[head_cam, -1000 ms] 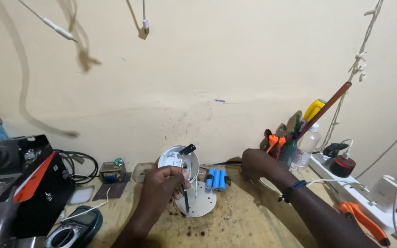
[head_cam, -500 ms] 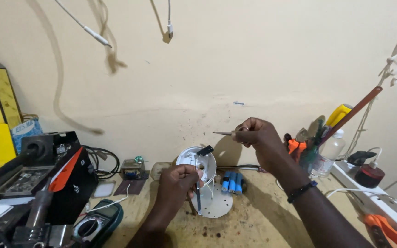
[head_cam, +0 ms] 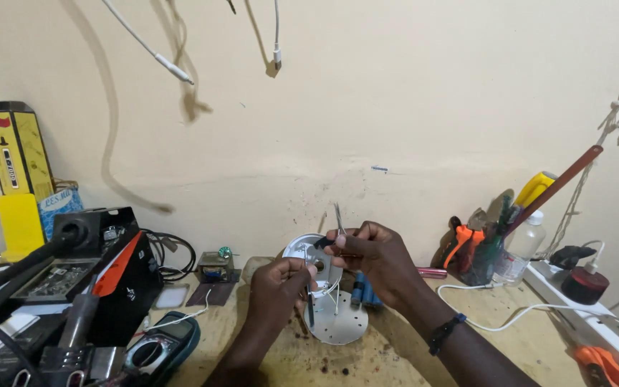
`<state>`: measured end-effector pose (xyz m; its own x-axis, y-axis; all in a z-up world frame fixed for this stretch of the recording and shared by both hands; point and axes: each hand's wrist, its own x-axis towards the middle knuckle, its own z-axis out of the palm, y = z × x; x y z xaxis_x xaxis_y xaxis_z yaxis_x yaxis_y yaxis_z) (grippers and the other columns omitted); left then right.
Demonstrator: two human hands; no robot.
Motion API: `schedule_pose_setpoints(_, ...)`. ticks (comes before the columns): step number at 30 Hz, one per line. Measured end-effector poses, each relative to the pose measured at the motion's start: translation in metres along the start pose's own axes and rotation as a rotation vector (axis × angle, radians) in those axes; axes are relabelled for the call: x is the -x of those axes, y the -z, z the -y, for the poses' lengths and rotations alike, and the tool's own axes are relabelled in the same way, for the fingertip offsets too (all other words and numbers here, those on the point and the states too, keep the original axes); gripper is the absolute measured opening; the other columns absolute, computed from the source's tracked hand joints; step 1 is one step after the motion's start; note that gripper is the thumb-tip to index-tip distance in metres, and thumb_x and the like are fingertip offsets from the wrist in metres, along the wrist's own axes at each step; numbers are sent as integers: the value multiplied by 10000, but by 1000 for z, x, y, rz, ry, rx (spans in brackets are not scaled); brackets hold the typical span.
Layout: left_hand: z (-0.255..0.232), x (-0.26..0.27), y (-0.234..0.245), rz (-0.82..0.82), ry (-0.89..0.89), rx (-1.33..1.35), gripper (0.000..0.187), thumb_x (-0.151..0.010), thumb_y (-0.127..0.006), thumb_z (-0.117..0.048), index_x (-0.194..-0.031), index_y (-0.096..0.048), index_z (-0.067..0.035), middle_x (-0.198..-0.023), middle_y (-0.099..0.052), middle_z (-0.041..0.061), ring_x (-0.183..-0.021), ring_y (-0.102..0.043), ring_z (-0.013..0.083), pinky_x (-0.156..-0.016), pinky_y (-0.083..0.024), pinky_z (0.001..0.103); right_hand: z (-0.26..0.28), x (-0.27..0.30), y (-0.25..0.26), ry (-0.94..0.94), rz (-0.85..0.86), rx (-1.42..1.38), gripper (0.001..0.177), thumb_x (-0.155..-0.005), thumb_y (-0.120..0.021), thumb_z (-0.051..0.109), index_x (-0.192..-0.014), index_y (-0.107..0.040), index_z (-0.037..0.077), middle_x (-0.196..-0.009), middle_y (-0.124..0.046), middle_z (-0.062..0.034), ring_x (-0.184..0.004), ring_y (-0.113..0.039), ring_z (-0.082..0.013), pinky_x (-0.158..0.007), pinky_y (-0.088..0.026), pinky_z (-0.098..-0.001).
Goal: Soldering wires onto a circular circuit board, likely for an LED light assembly.
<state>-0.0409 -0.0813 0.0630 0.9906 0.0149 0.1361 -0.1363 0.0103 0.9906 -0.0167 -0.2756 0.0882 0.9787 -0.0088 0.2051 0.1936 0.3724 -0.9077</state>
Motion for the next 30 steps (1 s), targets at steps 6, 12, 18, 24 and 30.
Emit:
schedule_pose_setpoints(6, 11, -7, 6, -33, -115, -48, 182, -932, -772, -172, -828, -844, -41, -677, -756, 73, -557, -613, 152, -471, -511, 296, -2, 4, 0, -88, 225, -164, 172, -947, -727, 106, -853, -613, 16, -1148, -773, -347, -998, -779, -424, -868, -680, -487)
schedule_pose_setpoints(12, 10, -8, 8, -105, -137, -43, 201, -912, -773, -191, -791, -836, -44, -622, -711, 50, -551, -581, 139, -474, -495, 314, -10, 7, 2, -189, 366, -40, 163, -960, -664, -83, -1108, -600, -56, -1047, -742, -324, -811, -748, -411, -634, -619, -423)
schedule_pose_setpoints(18, 16, -13, 9, -114, -166, -42, 193, -921, -782, -181, -806, -842, -38, -614, -721, 58, -520, -578, 145, -477, -485, 321, -8, 11, -3, -267, 440, 78, 268, -971, -666, -41, -1233, -652, -91, -1116, -753, -291, -850, -750, -391, -713, -644, -438)
schedule_pose_setpoints(24, 15, -11, 10, -108, -228, -53, 212, -922, -771, -165, -766, -837, -37, -605, -734, 54, -525, -592, 138, -500, -500, 321, -9, 11, -1, -276, 413, 37, 370, -908, -715, -32, -1265, -654, -106, -1076, -738, -293, -836, -733, -372, -684, -609, -409)
schedule_pose_setpoints(30, 16, -11, 10, -69, -250, -66, 228, -924, -762, -171, -739, -818, -50, -614, -723, 40, -554, -601, 141, -549, -502, 333, -11, 9, 0, -234, 425, 91, 388, -872, -742, -55, -1252, -699, -118, -1017, -740, -240, -793, -698, -298, -626, -573, -362)
